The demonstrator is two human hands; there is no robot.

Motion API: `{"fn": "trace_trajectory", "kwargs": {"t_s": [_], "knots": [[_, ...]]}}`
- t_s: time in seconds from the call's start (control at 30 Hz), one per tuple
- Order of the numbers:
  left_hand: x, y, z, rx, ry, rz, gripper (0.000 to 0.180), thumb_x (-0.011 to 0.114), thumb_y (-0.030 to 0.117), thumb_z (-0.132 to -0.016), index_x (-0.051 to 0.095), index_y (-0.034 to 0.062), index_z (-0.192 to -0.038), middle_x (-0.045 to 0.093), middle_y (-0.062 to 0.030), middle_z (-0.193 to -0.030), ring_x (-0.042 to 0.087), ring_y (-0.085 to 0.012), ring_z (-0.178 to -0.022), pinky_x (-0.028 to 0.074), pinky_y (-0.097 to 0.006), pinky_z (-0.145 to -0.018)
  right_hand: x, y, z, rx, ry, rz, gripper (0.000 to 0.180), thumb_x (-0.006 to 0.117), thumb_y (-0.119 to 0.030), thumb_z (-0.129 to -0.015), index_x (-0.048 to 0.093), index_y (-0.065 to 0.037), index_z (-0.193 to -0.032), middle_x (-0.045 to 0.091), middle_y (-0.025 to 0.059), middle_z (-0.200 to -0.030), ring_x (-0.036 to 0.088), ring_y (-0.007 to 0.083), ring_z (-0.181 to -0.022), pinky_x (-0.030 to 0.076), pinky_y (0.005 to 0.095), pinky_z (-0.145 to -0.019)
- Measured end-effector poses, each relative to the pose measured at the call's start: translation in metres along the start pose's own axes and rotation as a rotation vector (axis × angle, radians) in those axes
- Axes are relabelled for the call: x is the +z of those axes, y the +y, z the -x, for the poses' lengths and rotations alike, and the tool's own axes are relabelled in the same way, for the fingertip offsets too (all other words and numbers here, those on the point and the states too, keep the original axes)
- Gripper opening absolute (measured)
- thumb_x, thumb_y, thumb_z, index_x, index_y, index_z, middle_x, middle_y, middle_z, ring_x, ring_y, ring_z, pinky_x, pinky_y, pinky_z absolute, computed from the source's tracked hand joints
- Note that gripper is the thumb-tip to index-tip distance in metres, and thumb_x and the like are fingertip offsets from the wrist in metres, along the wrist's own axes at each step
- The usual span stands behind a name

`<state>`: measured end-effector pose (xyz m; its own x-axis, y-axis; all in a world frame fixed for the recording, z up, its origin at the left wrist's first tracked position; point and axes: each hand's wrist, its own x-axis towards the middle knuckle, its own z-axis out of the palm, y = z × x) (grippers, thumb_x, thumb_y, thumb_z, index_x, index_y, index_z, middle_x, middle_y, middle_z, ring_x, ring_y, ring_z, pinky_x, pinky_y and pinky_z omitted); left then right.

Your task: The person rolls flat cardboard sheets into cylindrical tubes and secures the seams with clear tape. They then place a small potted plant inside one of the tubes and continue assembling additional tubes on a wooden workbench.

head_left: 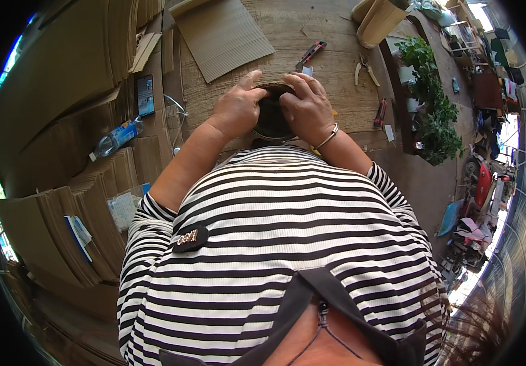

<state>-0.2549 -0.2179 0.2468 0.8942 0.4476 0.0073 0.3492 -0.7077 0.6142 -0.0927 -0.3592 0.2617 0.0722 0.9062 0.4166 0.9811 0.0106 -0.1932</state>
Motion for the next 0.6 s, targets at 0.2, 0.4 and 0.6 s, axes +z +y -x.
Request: {"fn": "trace_trajectory", "kwargs": {"t_s": [0.2,0.4,0.6], "knots": [[0.002,-0.004,-0.005,-0.052,-0.09,-0.059,0.034,0.058,0.012,-0.092,0.073,0.0115,-0.122,0.044,-0.0074,-0.158,0.051,-0.0286,-0.139,0.047,-0.043,-0.111,-0.011,-0.008,0.003,0.029,0.062,0.013,0.015,0.076,-0.012,-0.076,0.07,-0.012,-0.089,0.06,0.011,-0.133,0.054,0.0338,-0.13,0.044,0.047,-0.108],[0.001,0.0,-0.005,-0.054,-0.056,0.052,0.032,0.06,0.006,-0.088,0.074,0.0035,-0.117,0.048,-0.0173,-0.152,0.049,-0.0329,-0.14,0.043,-0.04,-0.115,-0.01,-0.011,0.006,0.072,-0.065,0.043,0.026,0.077,-0.015,-0.076,0.076,-0.015,-0.101,0.055,0.0113,-0.143,0.047,0.0339,-0.138,0.038,0.0495,-0.115],[0.002,-0.001,-0.004,-0.046,-0.057,0.056,0.031,0.063,0.008,-0.088,0.075,0.0031,-0.116,0.05,-0.0178,-0.151,0.049,-0.0339,-0.14,0.042,-0.04,-0.115,-0.003,-0.01,0.006,0.069,-0.113,0.084,0.025,0.073,-0.018,-0.08,0.077,-0.018,-0.104,0.052,0.0113,-0.145,0.044,0.0341,-0.14,0.034,0.0542,-0.116]]}}
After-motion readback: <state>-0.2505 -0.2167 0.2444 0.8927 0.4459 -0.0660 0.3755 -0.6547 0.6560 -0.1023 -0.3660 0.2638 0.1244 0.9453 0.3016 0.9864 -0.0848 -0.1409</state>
